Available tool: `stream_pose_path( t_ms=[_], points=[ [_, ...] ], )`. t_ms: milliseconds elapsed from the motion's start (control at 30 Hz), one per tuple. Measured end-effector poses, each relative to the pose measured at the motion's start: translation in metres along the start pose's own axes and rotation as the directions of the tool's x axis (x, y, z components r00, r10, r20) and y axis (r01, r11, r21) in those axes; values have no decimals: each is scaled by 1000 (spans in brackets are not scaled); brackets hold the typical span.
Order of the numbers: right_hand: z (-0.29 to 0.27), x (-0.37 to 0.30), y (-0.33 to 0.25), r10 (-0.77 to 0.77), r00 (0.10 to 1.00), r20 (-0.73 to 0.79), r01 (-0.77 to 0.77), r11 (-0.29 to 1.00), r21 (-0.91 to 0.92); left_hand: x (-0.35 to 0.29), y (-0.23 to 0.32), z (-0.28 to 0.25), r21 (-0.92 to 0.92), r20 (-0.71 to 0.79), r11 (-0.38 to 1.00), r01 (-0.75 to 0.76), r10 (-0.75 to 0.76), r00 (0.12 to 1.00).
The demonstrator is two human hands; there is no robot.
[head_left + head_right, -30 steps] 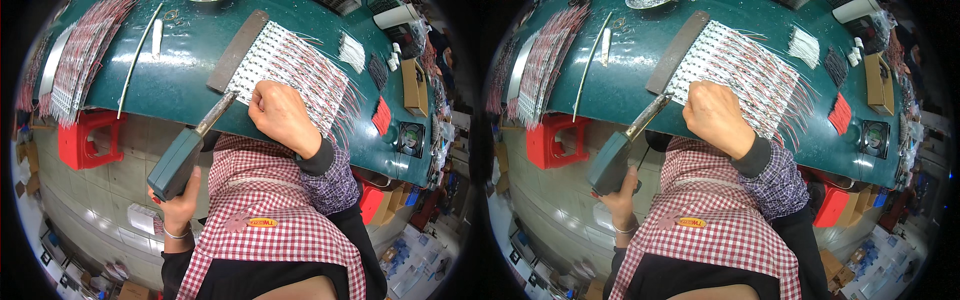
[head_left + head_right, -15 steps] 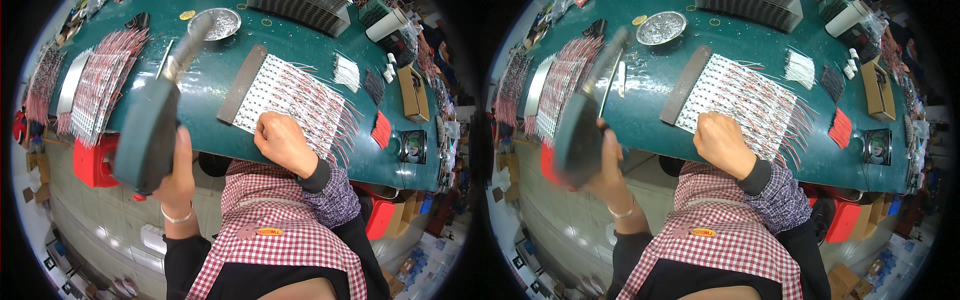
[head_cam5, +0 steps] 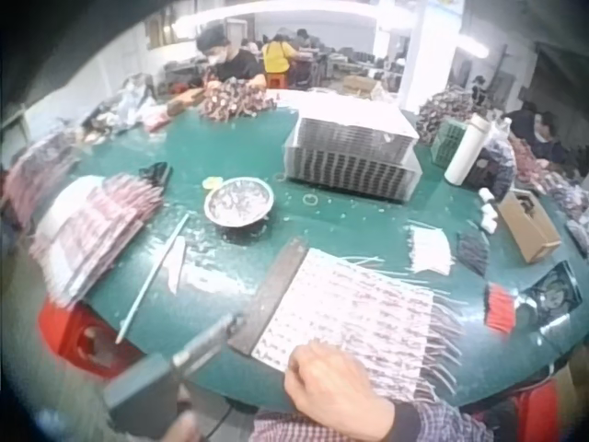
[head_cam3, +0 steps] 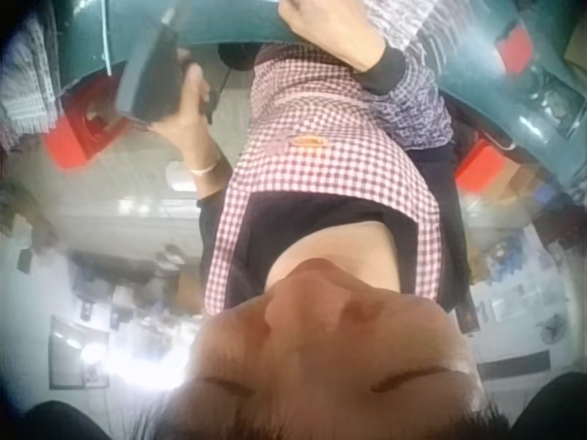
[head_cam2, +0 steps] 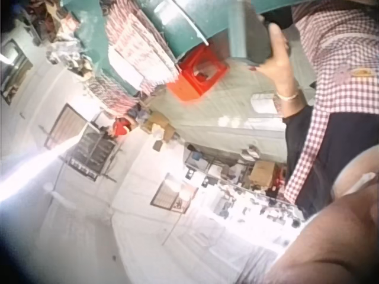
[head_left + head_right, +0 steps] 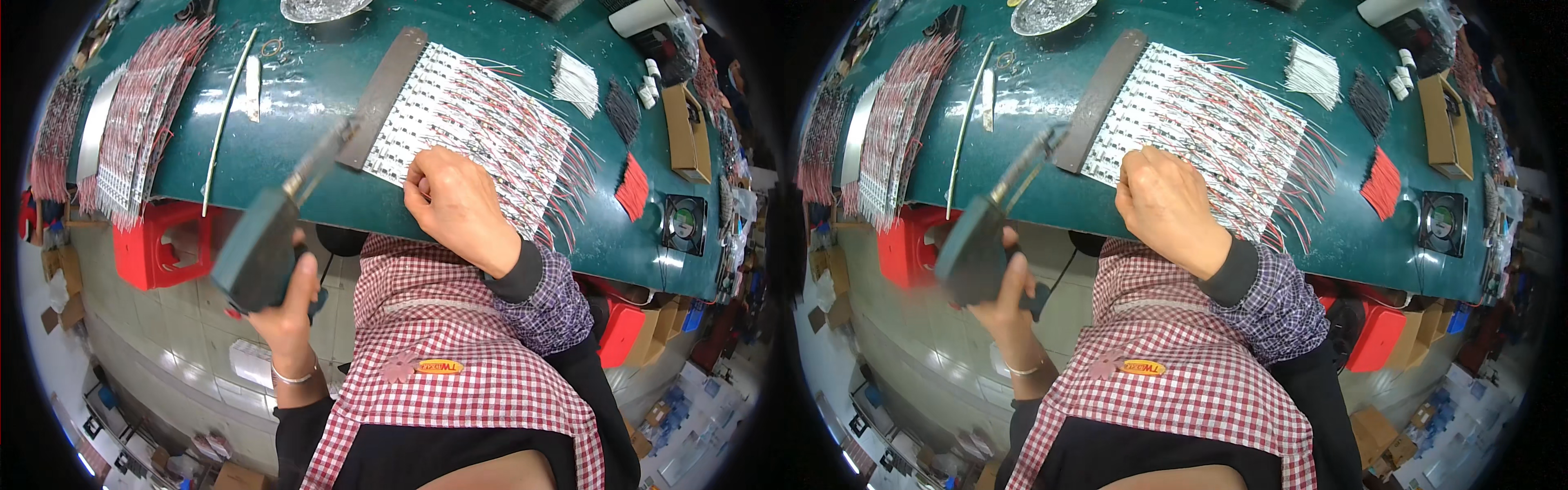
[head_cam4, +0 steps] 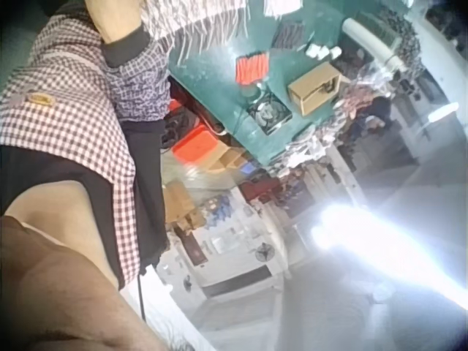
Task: The person solders wires onto a circuit board with a soldering gun, stacks the finished board, and binds bundles of wires with rubber bands by hand.
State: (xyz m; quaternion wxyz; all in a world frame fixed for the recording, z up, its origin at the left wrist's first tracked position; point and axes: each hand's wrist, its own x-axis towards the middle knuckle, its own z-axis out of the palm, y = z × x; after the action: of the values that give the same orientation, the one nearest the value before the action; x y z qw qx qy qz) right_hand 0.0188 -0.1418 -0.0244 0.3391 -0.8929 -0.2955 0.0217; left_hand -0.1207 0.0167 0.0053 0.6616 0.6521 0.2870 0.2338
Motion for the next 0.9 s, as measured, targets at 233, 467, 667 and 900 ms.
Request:
stream_pose_path(
  t_ms=[233, 467, 667, 900],
  points=[
    [2, -1, -2, 19, 1000, 16, -19, 1000, 12, -46, -32, -30, 172, 85, 985, -2, -13, 996],
    [4, -3, -2, 9, 1000, -12, -9, 1000, -15, -48, -40, -32, 261, 153, 965, -22, -19, 988],
    [4, -2, -3, 5, 1000, -4, -5, 1000, -13, -45, -41, -29, 282, 170, 959, -29, -20, 985],
    [3, -1, -5, 20, 1000, 4, -19, 999, -33, -45, -41, -30, 348, 136, 937, -35, -13, 991]
  ],
)
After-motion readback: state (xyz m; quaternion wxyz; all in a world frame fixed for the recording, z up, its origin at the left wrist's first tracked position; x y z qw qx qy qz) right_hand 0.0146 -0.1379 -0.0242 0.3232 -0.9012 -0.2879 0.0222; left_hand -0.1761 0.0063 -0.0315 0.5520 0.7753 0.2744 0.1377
